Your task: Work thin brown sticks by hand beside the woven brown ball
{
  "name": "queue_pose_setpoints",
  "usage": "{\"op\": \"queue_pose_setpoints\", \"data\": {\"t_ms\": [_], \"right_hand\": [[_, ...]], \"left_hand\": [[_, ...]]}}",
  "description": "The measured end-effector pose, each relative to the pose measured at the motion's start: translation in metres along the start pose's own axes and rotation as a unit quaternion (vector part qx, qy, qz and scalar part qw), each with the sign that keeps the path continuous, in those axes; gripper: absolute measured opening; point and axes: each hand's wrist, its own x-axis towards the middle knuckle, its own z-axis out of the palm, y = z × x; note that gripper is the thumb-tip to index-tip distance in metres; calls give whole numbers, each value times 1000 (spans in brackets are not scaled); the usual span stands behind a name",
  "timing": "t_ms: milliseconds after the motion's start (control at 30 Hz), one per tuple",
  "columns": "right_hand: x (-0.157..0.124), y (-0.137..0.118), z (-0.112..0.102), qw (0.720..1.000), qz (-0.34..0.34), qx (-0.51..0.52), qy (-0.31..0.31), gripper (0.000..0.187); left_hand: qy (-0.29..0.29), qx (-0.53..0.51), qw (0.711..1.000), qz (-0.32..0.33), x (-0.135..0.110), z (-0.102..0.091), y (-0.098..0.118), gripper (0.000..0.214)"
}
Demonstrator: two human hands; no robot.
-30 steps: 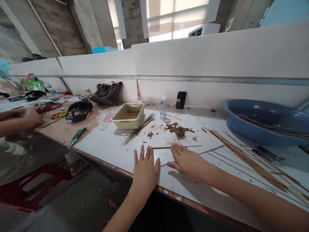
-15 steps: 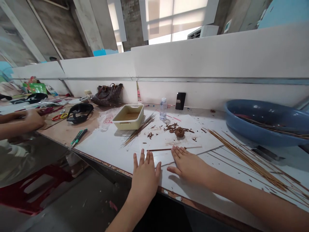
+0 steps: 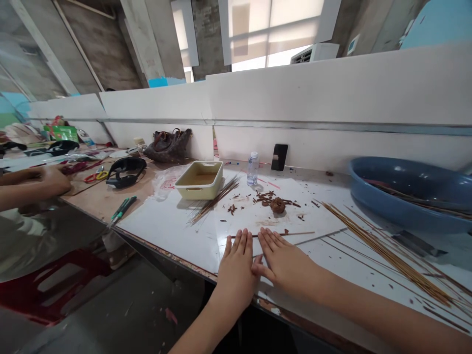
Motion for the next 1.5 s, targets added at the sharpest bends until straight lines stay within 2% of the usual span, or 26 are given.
{"op": "queue_pose_setpoints", "data": {"t_ms": [200, 433, 600, 833, 1033, 1233, 1400, 1500], "right_hand": [[13, 14, -2, 999, 0, -19, 39, 97], [3, 19, 7, 998, -27, -43, 29, 90], [15, 26, 2, 997, -26, -34, 62, 85], [1, 17, 7, 998, -22, -41, 31, 96], [12, 23, -1, 999, -5, -29, 44, 98], [5, 24, 12, 998, -9, -28, 53, 99], [12, 28, 7, 998, -1, -20, 61, 98], [5, 21, 8, 998, 4, -34, 44, 104]], "left_hand": [[-32, -3, 999, -35, 25, -19, -1, 62], [-29, -10, 999, -17, 2, -13, 1, 64], [-29, -17, 998, -50, 20, -21, -2, 62], [-42, -11, 999, -32, 1, -18, 2, 63], [-24, 2, 997, -71, 20, -19, 2, 63], [-16, 1, 999, -42, 5, -8, 1, 64], [-10, -1, 998, -65, 16, -14, -2, 63], [-16, -6, 999, -45, 6, -13, -2, 63]]}}
